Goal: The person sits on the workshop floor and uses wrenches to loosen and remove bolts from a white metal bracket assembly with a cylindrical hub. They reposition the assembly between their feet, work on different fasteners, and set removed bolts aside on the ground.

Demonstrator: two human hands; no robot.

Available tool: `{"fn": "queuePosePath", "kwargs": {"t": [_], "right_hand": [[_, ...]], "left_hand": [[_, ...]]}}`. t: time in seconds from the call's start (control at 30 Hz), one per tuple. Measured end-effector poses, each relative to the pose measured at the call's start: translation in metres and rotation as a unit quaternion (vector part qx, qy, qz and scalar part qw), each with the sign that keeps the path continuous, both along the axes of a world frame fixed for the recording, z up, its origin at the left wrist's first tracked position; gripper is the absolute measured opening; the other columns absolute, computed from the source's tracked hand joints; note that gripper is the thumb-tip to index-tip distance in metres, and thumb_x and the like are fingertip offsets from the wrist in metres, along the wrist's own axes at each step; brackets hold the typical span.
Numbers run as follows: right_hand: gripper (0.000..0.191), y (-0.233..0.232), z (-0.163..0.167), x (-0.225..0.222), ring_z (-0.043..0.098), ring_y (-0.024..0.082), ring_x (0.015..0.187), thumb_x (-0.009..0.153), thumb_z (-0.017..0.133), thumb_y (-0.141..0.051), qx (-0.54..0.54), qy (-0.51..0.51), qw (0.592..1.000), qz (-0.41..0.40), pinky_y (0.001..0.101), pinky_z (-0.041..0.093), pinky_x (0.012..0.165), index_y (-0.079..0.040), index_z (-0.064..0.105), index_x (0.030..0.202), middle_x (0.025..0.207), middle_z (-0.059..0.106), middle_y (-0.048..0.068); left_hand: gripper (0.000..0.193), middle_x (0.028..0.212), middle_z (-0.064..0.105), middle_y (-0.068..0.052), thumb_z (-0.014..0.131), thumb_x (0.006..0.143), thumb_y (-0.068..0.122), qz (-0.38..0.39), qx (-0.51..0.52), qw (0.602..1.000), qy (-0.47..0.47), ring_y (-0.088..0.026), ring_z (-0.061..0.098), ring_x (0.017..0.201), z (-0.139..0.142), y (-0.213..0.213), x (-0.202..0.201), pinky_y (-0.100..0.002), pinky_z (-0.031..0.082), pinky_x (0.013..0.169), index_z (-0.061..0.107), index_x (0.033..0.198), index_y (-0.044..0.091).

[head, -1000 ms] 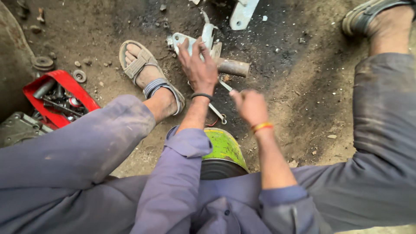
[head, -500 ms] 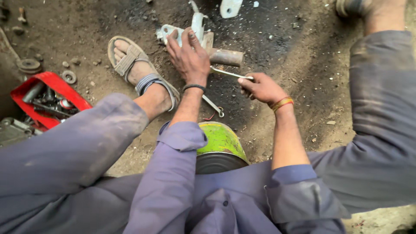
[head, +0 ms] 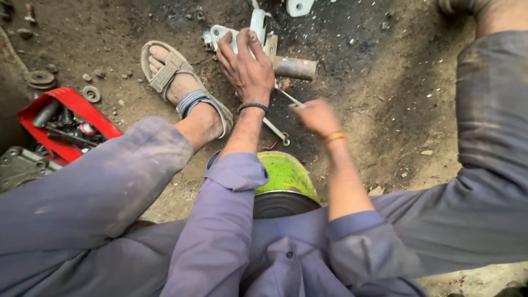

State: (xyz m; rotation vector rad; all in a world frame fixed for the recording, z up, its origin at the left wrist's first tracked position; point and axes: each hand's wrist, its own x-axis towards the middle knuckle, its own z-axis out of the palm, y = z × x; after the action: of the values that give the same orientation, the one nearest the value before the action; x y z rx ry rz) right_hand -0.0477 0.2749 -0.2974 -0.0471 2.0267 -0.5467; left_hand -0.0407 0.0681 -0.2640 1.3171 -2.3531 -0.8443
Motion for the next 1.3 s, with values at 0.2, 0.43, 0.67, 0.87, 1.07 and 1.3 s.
{"fn": "queuePosePath", "kwargs": {"t": [0.2,0.43,0.67,0.87,1.07,1.3], "right_hand": [[0.043,-0.045,0.027,0.062,0.065,0.027,0.063,0.095,0.071,-0.042,-0.048,0.042,0.988,0.144,0.0416,0.050,0.062,-0.001,0.074,0.082,0.073,0.070,0.018],[0.039,-0.029,0.018,0.052,0.055,0.021,0.058,0.096,0.076,-0.041,-0.101,-0.259,0.865,-0.417,0.0406,0.042,0.054,-0.005,0.069,0.084,0.074,0.063,0.010],[0.053,-0.013,0.073,-0.025,0.055,0.017,0.044,0.101,0.061,-0.047,-0.096,0.040,0.945,-0.309,0.0331,0.044,0.044,-0.007,0.059,0.065,0.052,0.054,0.002],[0.044,-0.037,0.092,-0.027,0.052,0.014,0.045,0.098,0.063,-0.043,-0.231,0.000,0.826,-0.514,0.0320,0.043,0.040,-0.011,0.053,0.069,0.058,0.054,0.001],[0.042,-0.038,0.082,-0.016,0.047,0.013,0.044,0.098,0.063,-0.043,-0.241,0.021,0.825,-0.510,0.0318,0.038,0.039,-0.011,0.056,0.070,0.058,0.051,0.000],[0.040,-0.008,0.040,-0.007,0.048,0.016,0.048,0.097,0.063,-0.045,-0.167,-0.023,0.730,-0.662,0.0354,0.040,0.041,-0.013,0.053,0.075,0.063,0.051,0.002]], "left_hand": [[0.042,0.136,0.053,-0.017,0.041,0.108,0.044,0.005,0.001,0.999,-0.031,-0.038,0.047,0.132,-0.013,-0.001,0.003,-0.053,0.039,0.109,0.069,0.121,0.016],[0.039,0.128,0.058,-0.020,0.047,0.101,0.043,-0.019,-0.068,0.997,-0.013,-0.039,0.053,0.118,-0.016,-0.016,-0.001,-0.054,0.045,0.093,0.072,0.115,0.016],[0.036,0.120,0.062,-0.020,0.053,0.097,0.040,-0.062,-0.018,0.940,-0.335,-0.039,0.057,0.112,-0.012,-0.114,0.061,-0.052,0.047,0.090,0.073,0.110,0.013],[0.034,0.114,0.065,-0.020,0.058,0.094,0.038,-0.310,0.280,0.759,-0.499,-0.039,0.061,0.106,-0.040,-0.093,0.143,-0.051,0.049,0.088,0.074,0.106,0.011],[0.032,0.108,0.068,-0.020,0.063,0.090,0.036,-0.349,0.313,0.752,-0.464,-0.038,0.064,0.101,-0.018,-0.105,0.125,-0.050,0.050,0.085,0.075,0.102,0.008],[0.031,0.101,0.072,-0.021,0.068,0.086,0.033,-0.361,0.264,0.751,-0.487,-0.038,0.068,0.095,-0.013,-0.101,0.119,-0.048,0.053,0.082,0.076,0.097,0.005]]}}
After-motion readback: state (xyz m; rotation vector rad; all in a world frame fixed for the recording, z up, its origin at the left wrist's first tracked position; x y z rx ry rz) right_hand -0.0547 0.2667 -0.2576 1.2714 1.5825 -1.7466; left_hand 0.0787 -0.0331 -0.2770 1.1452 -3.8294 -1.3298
